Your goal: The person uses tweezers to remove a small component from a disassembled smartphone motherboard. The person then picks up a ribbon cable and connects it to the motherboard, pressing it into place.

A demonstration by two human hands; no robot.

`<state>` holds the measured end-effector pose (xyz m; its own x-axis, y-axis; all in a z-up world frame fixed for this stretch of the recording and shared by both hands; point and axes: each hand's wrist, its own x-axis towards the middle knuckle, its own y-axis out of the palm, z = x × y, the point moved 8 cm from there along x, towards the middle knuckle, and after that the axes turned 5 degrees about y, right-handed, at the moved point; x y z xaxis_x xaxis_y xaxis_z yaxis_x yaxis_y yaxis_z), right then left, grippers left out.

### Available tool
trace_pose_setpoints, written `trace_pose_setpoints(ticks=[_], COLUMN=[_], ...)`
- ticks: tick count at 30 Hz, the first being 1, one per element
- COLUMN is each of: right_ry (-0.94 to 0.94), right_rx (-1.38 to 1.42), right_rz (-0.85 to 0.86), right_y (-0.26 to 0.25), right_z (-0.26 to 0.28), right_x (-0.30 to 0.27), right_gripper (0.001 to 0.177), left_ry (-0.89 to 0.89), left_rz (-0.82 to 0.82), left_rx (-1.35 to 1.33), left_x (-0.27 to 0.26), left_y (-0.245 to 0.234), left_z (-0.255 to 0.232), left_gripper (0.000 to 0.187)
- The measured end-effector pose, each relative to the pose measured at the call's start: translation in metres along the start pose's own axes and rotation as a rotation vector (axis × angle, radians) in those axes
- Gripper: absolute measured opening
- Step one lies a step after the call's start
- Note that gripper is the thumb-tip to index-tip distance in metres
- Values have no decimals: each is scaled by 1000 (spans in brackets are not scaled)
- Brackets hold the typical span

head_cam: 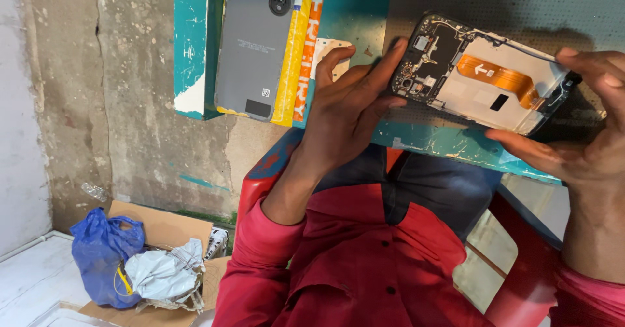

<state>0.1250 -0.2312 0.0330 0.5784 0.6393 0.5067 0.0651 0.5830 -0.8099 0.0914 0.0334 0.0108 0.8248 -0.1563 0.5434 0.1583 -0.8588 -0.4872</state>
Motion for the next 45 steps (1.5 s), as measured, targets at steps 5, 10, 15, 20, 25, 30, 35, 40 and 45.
trace_pose_setpoints(ticks=[5, 10, 15, 20, 25, 30, 35, 40, 45], right_ry=[-37, -4, -66, -50, -43, -65, -48, -92, -106], right_rx=[-20, 3, -10, -29, -24, -20, -10, -36, -49], right_rz=[-8, -10, -24, -23, -15, -44, -36, -42, -50], right_y=[-1, -1, -4, -4, -3, -3, -3, -2, -6], right_z=[5, 2, 5, 5, 4, 5, 4, 9, 11], right_x=[2, -1, 3, 1, -1, -1, -4, -4, -2], right_gripper=[133, 131, 129, 129, 129, 129, 128, 129, 129], left_ry=[-12, 42, 134, 100, 153, 132, 113, 12, -37], left_rz=[-34, -99, -127, -179, -175, -195, -201, -197, -188], left_rx=[0, -34, 41, -33, 42, -11, -64, -145, -228], left_x=[-1, -4, -6, -7, -8, -9, -7, -6, -5], left_y=[-2, -8, -12, -11, -14, -14, -17, -20, -15], left_z=[1, -4, -13, -8, -14, -12, -11, -10, -5], left_gripper=[56, 58, 55, 55, 51, 51, 48, 42, 37])
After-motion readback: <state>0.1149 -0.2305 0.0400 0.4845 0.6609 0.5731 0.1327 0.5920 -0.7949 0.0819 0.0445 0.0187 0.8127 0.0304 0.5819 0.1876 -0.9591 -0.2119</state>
